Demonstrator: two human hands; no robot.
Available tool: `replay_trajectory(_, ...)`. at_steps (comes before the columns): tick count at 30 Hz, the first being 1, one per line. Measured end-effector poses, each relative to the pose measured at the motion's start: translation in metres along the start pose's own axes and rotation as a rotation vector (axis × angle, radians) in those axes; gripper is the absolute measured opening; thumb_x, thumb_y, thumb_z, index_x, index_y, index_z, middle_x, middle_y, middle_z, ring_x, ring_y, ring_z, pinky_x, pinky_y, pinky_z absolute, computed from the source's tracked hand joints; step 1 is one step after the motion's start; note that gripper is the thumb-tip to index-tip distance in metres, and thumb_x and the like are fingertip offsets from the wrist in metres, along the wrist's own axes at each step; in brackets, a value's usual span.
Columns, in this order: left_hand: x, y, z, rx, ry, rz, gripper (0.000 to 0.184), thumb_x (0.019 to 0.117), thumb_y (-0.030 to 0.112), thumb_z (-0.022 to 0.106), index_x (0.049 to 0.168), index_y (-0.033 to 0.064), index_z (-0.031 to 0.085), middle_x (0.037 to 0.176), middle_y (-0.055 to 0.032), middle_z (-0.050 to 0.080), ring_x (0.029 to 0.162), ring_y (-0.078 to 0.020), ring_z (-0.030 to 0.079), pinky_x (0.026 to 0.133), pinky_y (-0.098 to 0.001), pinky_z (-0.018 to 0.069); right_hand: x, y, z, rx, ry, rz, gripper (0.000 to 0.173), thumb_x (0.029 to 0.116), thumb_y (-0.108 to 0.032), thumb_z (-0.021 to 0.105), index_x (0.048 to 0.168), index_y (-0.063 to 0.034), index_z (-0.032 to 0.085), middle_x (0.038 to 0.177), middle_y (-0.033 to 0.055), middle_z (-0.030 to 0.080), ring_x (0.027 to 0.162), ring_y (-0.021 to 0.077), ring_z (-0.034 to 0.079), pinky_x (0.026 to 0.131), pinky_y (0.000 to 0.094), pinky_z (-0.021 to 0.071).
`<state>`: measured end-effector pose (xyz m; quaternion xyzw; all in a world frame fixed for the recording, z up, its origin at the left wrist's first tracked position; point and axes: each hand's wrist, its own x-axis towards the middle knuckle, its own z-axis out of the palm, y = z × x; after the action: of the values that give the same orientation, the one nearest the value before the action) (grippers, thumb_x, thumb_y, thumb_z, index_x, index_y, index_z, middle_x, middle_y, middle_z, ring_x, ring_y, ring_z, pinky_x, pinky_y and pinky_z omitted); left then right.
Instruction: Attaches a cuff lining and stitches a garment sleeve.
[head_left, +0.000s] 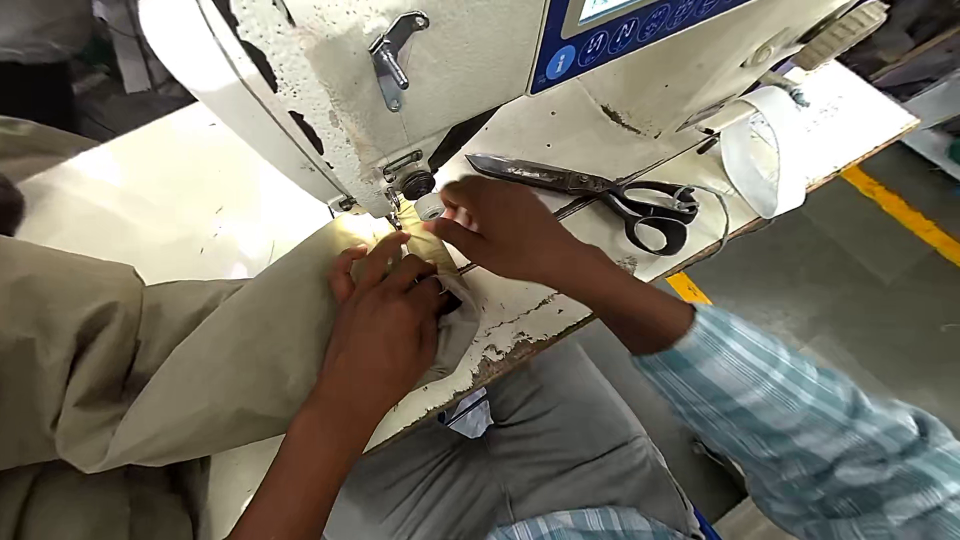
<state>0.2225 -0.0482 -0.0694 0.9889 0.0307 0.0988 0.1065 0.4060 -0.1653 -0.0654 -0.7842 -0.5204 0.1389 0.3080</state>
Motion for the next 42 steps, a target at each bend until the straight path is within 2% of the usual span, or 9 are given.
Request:
replay_trajectory(4,0.001,-0.001,0.0,-0.026,0.0,-0.025,0.028,0.0957,0.027,0.052,0.092,0.0192,0.079,0.116,0.0016,0.072,0.132,-0.027,0.054,0.105,-0.0613,0.0304,0.04,-0.007,0.007,-0.002,-0.021,0.146,0.027,0.0896,-0.03,0.076,0.103,-0.0073,0.071,0.096,0.012,0.068,0.093,0.0306,0.067,0.074,0.0537,0.0509)
replay_trajectory(8,-0.003,0.002,0.0,-0.012,0.035,-0.067,0.027,0.0962,0.033,0.053,0.092,0.0216,0.078,0.123,-0.0035,0.064,0.136,-0.0366,0.043,0.105,-0.0639,0.0289,0.049,0.004,0.01,0.051,0.026,0.148,0.033,0.0803,-0.033,0.084,0.093,-0.0088,0.067,0.082,0.006,0.064,0.078,0.0244,0.063,0.066,0.0482,0.0491)
replay_trajectory(11,-0.003,0.002,0.002,0.0,0.041,-0.073,0.03,0.0981,0.036,0.051,0.094,0.0238,0.079,0.113,0.0001,0.068,0.137,-0.0363,0.042,0.105,-0.0623,0.0272,0.03,0.008,0.012,0.115,0.102,0.072,0.024,0.0897,-0.027,0.077,0.097,-0.0059,0.067,0.083,0.0067,0.066,0.073,0.0217,0.065,0.067,0.0453,0.0531)
replay_trajectory(15,-0.005,-0.001,0.005,-0.027,0.026,-0.065,0.033,0.1006,0.037,0.049,0.103,0.0241,0.079,0.115,0.0043,0.073,0.142,-0.0317,0.044,0.109,-0.0623,0.0267,-0.015,-0.006,-0.007,0.133,-0.013,0.049,0.034,0.1052,-0.042,0.057,0.095,-0.0123,0.071,0.074,-0.0032,0.068,0.064,0.0082,0.065,0.061,0.032,0.056)
replay_trajectory(23,-0.005,-0.001,0.004,-0.043,0.029,-0.072,0.032,0.1001,0.034,0.049,0.101,0.0228,0.078,0.109,0.0022,0.073,0.14,-0.0315,0.045,0.11,-0.0629,0.0256,-0.005,-0.018,-0.039,0.277,-0.493,0.221,0.032,0.097,-0.041,0.071,0.1,-0.01,0.076,0.071,-0.0023,0.071,0.06,0.0048,0.066,0.058,0.0237,0.0565)
replay_trajectory(29,-0.005,-0.001,0.004,-0.036,0.014,-0.082,0.032,0.0996,0.035,0.049,0.104,0.023,0.079,0.11,0.0031,0.072,0.139,-0.0309,0.045,0.11,-0.0611,0.0268,0.011,-0.02,-0.047,0.312,-0.594,0.306,0.015,0.0956,-0.015,0.075,0.103,-0.0022,0.073,0.08,0.0049,0.074,0.068,0.01,0.071,0.066,0.0246,0.0604)
replay_trajectory(34,-0.004,-0.002,0.005,-0.04,0.017,-0.08,0.03,0.0983,0.034,0.049,0.098,0.0222,0.077,0.108,0.0024,0.072,0.139,-0.0309,0.045,0.109,-0.0609,0.0268,0.011,-0.032,-0.053,0.039,-0.585,0.225,0.039,0.088,-0.046,0.081,0.105,-0.0115,0.074,0.077,-0.001,0.071,0.066,0.0086,0.066,0.063,0.0312,0.0568)
replay_trajectory(38,-0.003,-0.001,0.005,-0.047,0.011,-0.086,0.03,0.0982,0.034,0.05,0.102,0.0232,0.078,0.111,0.0028,0.072,0.139,-0.0312,0.045,0.11,-0.062,0.0269,0.016,-0.041,-0.057,-0.047,-0.62,0.153,0.012,0.0951,-0.02,0.074,0.101,-0.0101,0.075,0.076,0.0,0.073,0.063,0.0102,0.067,0.061,0.0331,0.0573)
replay_trajectory(42,-0.003,-0.001,0.005,-0.05,0.004,-0.092,0.031,0.1005,0.035,0.049,0.103,0.0243,0.078,0.112,0.004,0.072,0.14,-0.0297,0.044,0.111,-0.061,0.0259,0.025,-0.04,-0.065,0.132,-0.688,0.286,0.01,0.097,-0.011,0.071,0.102,-0.0019,0.073,0.081,0.0058,0.075,0.067,0.0111,0.071,0.066,0.0257,0.0603)
